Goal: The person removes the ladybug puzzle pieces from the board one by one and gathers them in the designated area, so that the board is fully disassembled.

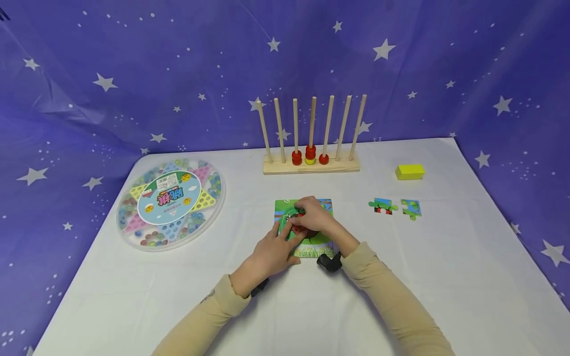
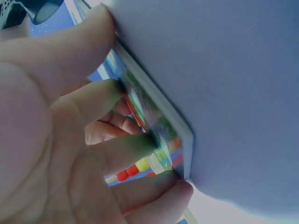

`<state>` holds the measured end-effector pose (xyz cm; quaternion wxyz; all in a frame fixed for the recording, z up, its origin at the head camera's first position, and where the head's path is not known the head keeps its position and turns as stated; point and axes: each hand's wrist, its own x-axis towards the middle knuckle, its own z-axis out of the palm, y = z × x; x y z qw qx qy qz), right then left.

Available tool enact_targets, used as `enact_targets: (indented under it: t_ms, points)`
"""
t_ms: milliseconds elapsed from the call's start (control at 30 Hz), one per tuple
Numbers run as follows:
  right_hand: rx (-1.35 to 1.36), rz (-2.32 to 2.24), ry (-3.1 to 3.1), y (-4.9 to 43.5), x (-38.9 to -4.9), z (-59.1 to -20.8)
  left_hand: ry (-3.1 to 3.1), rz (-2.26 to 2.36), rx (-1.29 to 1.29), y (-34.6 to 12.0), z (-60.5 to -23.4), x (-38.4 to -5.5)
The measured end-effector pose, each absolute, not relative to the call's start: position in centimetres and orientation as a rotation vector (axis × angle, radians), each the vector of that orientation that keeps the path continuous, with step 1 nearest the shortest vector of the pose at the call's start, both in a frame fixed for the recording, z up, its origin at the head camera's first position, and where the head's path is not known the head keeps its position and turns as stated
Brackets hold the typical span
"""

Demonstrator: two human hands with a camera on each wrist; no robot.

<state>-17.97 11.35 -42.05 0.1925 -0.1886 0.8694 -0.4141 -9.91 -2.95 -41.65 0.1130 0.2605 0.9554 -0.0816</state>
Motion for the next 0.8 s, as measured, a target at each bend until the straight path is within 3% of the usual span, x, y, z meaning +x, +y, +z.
enact_targets:
  t_ms: [367, 800]
  points:
    - [-0.369, -1.279, 2.369, 11.18, -18.15, -42.36, 2.799, -0.194, 0.781, -3.03, -41.52, -9.76]
    - [-0.477, -1.244, 2.478, 10.94, -18.77, -42.5, 2.853, -0.242, 0.884, -3.26, -41.77, -9.66]
